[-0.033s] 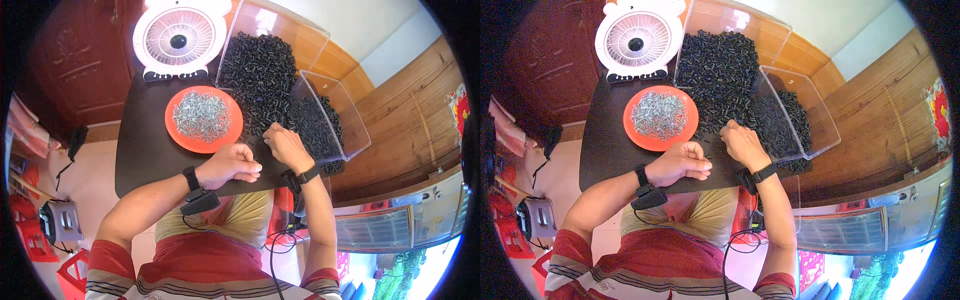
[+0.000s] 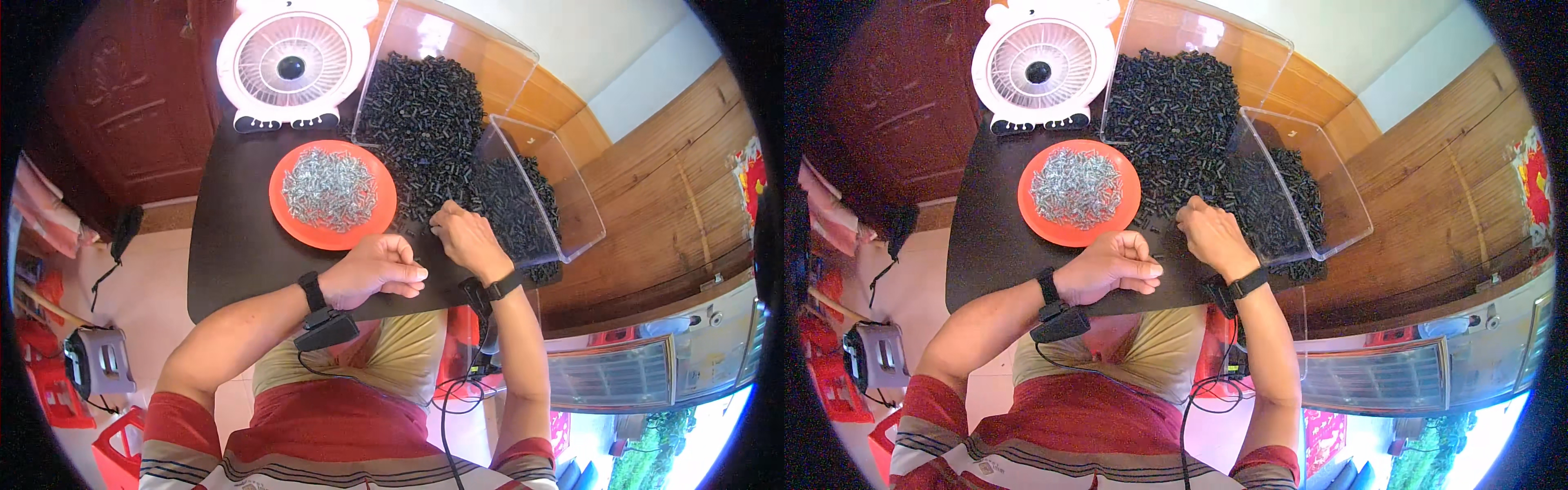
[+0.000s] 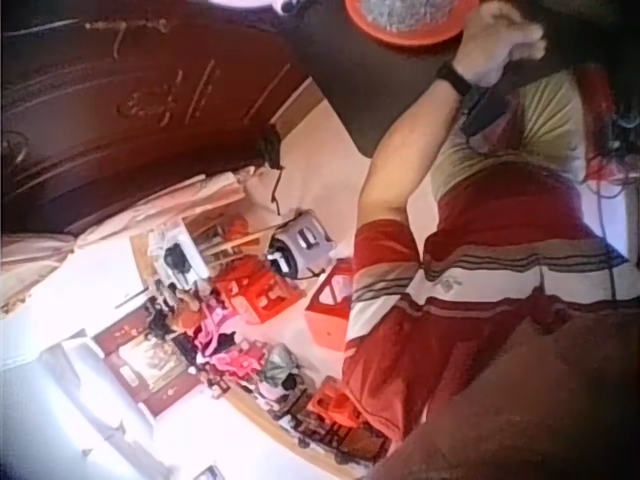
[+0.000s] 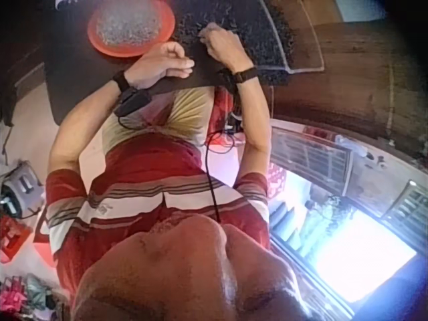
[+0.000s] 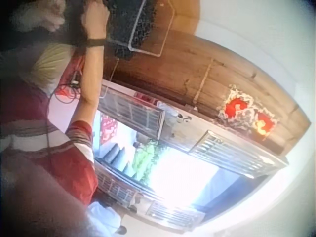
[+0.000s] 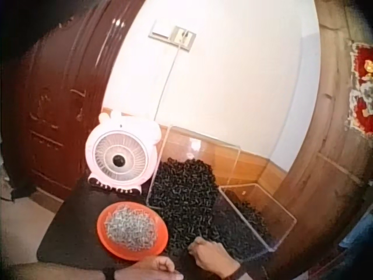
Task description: The person assembles small metal components by hand, inserting them into plastic sleeves.
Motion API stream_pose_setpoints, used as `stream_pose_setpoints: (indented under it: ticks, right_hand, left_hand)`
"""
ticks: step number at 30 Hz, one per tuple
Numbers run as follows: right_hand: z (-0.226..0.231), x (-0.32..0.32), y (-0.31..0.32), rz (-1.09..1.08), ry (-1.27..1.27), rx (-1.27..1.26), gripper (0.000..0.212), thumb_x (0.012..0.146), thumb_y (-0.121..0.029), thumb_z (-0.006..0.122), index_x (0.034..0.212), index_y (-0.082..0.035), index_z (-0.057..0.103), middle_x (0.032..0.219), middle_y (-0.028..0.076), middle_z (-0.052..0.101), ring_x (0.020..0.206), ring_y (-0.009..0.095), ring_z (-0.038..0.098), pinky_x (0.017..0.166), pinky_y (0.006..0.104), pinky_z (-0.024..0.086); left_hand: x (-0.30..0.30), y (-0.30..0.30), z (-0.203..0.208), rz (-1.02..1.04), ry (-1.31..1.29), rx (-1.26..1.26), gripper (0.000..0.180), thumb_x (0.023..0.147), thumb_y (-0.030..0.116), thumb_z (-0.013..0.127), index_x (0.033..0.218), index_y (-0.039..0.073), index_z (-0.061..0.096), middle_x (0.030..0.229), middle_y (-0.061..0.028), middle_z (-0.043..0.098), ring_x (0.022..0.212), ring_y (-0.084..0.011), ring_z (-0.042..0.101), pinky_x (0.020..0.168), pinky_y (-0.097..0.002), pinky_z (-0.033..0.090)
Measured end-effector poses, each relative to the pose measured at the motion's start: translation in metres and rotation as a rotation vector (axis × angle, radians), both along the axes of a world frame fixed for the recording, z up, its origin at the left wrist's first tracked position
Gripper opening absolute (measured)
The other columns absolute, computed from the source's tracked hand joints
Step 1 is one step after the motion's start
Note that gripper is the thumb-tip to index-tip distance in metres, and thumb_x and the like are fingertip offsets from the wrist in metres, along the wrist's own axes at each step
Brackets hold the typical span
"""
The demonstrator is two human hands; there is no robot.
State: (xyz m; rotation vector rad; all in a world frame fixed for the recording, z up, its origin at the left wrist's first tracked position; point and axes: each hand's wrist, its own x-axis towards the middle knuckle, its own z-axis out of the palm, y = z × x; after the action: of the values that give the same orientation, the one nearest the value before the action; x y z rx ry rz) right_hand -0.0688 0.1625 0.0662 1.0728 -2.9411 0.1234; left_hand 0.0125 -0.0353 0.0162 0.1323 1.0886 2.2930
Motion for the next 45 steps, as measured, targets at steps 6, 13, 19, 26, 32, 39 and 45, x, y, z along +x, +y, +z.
stream_pose_setpoints:
  ticks: [6, 13, 19, 26, 32, 39, 45]
  right_hand:
    - [-0.006, 0.005, 0.005, 0.012, 0.080, -0.093, 0.007, 0.082, -0.005, 0.059, 0.088, -0.002, 0.061, 0.090, 0.017, 0.060, 0.088, 0.035, 0.062, 0.073, 0.0440, 0.051]
    - [0.006, 0.023, 0.011, 0.044, 0.049, -0.530, 0.009, 0.084, -0.003, 0.061, 0.092, 0.001, 0.060, 0.082, 0.016, 0.062, 0.076, 0.033, 0.062, 0.068, 0.0384, 0.049]
    - [-0.003, 0.058, 0.019, -0.098, -0.321, -0.828, 0.011, 0.085, -0.004, 0.066, 0.094, 0.001, 0.066, 0.081, 0.007, 0.064, 0.072, 0.013, 0.059, 0.065, 0.0262, 0.046]
    - [-0.017, 0.079, 0.014, -0.088, -0.384, -0.926, 0.009, 0.084, -0.002, 0.068, 0.092, 0.001, 0.067, 0.084, 0.004, 0.065, 0.072, 0.008, 0.056, 0.064, 0.0228, 0.045]
    - [-0.018, 0.084, 0.014, -0.083, -0.370, -0.938, 0.007, 0.084, -0.002, 0.068, 0.090, 0.002, 0.067, 0.084, 0.005, 0.065, 0.071, 0.008, 0.056, 0.063, 0.0226, 0.045]
    - [-0.030, 0.086, 0.020, -0.115, -0.673, -1.057, 0.007, 0.090, -0.002, 0.062, 0.094, 0.003, 0.065, 0.087, 0.006, 0.067, 0.078, 0.012, 0.064, 0.071, 0.0254, 0.053]
    - [-0.030, 0.087, 0.021, -0.143, -1.025, -1.231, 0.013, 0.093, -0.008, 0.060, 0.097, 0.005, 0.062, 0.089, 0.012, 0.068, 0.081, 0.018, 0.068, 0.074, 0.0312, 0.058]
  left_hand:
    - [0.002, 0.000, 0.002, 0.012, 0.016, -0.019, 0.018, 0.086, 0.004, 0.068, 0.086, 0.006, 0.050, 0.091, -0.0105, 0.065, 0.081, -0.0168, 0.067, 0.072, -0.0275, 0.059]
    - [0.002, 0.002, 0.001, 0.046, 0.014, -0.038, 0.020, 0.085, 0.004, 0.069, 0.082, 0.007, 0.050, 0.092, -0.0109, 0.067, 0.080, -0.0166, 0.068, 0.071, -0.0280, 0.059]
    - [0.003, 0.004, 0.002, 0.064, 0.049, -0.051, 0.019, 0.086, 0.004, 0.069, 0.084, 0.007, 0.050, 0.094, -0.0098, 0.066, 0.081, -0.0157, 0.067, 0.072, -0.0273, 0.059]
    - [0.003, 0.003, 0.001, 0.061, 0.070, -0.054, 0.018, 0.087, 0.004, 0.068, 0.086, 0.006, 0.049, 0.095, -0.0113, 0.067, 0.082, -0.0163, 0.068, 0.073, -0.0279, 0.059]
    - [0.004, 0.004, 0.001, 0.042, 0.080, -0.054, 0.019, 0.086, 0.003, 0.067, 0.087, 0.005, 0.049, 0.094, -0.0119, 0.067, 0.082, -0.0167, 0.068, 0.074, -0.0289, 0.059]
    - [0.005, 0.005, 0.002, 0.017, 0.177, -0.114, 0.023, 0.084, 0.003, 0.070, 0.085, 0.005, 0.047, 0.088, -0.0115, 0.068, 0.077, -0.0142, 0.067, 0.069, -0.0272, 0.058]
    - [0.006, 0.005, -0.003, -0.001, 0.277, -0.138, 0.023, 0.084, 0.002, 0.070, 0.083, 0.005, 0.047, 0.087, -0.0109, 0.069, 0.074, -0.0115, 0.066, 0.065, -0.0247, 0.055]
